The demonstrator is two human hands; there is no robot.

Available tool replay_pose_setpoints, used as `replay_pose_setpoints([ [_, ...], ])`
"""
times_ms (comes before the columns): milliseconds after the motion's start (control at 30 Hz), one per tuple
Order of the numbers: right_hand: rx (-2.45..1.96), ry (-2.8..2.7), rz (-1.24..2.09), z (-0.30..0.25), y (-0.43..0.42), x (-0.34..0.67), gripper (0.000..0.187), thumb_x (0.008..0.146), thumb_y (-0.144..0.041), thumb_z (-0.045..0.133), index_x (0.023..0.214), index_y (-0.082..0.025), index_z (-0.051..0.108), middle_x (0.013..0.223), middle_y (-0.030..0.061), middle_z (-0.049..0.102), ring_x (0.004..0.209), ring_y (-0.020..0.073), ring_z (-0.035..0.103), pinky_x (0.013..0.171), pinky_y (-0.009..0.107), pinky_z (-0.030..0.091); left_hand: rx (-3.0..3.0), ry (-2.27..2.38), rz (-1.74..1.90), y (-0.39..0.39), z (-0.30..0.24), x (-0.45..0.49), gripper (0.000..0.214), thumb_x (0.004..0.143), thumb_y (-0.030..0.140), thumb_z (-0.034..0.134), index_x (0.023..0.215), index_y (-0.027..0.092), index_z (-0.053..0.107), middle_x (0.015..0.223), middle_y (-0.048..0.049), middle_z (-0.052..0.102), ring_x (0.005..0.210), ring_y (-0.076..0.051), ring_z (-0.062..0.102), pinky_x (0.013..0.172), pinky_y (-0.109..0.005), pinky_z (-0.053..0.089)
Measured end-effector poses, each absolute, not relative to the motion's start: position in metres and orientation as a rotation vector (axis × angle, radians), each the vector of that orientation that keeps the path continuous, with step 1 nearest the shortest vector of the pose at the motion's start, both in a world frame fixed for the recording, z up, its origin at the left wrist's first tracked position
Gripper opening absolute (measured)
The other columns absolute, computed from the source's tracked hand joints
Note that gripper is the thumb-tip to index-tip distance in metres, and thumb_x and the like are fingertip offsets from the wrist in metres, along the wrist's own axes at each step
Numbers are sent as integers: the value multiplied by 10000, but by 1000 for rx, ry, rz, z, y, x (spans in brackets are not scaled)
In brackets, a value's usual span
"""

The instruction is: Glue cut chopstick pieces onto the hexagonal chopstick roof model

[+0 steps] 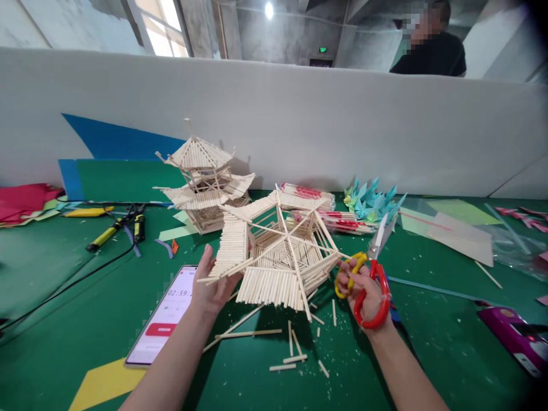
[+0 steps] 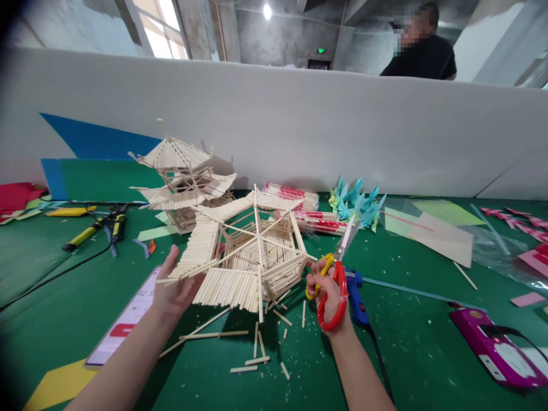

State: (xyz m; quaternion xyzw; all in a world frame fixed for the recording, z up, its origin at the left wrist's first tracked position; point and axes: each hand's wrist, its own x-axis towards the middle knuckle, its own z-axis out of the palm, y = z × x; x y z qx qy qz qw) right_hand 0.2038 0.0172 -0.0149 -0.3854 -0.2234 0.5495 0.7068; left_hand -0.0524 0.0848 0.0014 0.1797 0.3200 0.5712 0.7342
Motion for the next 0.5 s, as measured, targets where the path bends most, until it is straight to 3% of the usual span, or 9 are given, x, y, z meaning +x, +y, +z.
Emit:
replay_pose_setpoints([
  [500, -921, -425, 1210, -15, -31, 166, 253, 570, -257, 647, 786, -239, 517, 714, -32, 482, 558, 98, 441, 451, 206, 336, 349, 746, 1234, 113, 1, -66, 425, 747, 438, 413, 958, 121, 601, 753, -104, 712, 838, -304, 624, 719, -439, 490],
])
